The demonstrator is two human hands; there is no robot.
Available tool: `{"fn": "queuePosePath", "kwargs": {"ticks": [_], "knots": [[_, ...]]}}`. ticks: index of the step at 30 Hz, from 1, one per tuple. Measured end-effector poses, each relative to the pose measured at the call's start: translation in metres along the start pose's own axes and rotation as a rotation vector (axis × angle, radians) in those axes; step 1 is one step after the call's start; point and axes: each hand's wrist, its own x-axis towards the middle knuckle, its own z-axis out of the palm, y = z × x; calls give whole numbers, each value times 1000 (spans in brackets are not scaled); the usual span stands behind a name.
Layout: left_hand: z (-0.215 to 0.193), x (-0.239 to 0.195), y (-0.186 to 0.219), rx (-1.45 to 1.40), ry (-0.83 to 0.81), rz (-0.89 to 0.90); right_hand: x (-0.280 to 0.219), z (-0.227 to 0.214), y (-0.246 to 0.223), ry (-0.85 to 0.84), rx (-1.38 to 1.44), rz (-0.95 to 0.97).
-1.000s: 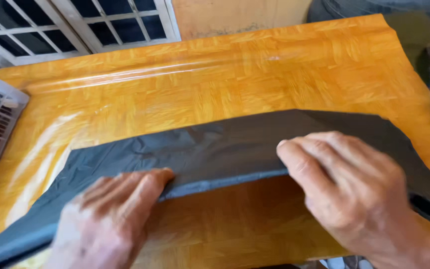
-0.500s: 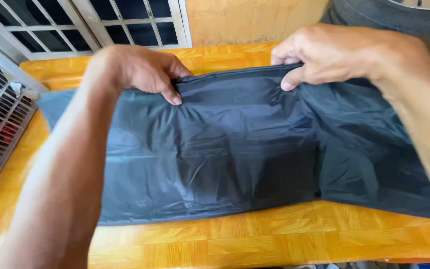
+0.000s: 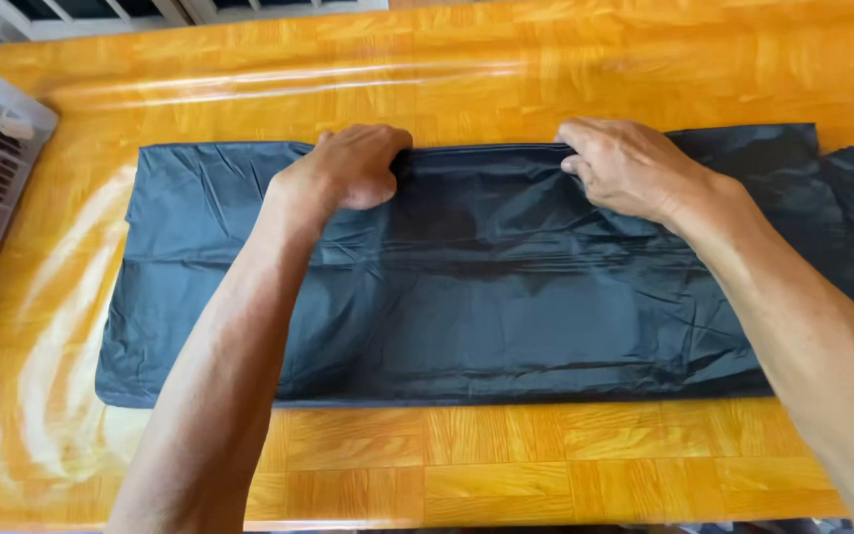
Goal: The person folds a large piece of black fabric on a wooden table. They repeatedly fold the fabric in half lengthwise, pressing down to flatten the creases, until it forms a compact, narrow bundle.
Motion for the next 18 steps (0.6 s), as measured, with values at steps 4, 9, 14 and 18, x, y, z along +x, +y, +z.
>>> {"fn": "queuePosePath", "kwargs": {"ticks": [4,9,14,18], "knots": [[5,-22,-2,-89,142,102,-3,6,7,119,40,-98],[15,-31,-11,-191,261,186,5,7,-16,210,83,-195],[24,-37,-3,-167,467,256,20,39,-12,581,-176,-252],[61,-21,-15,-34,710,305,9,27,6,608,-135,-177]]}}
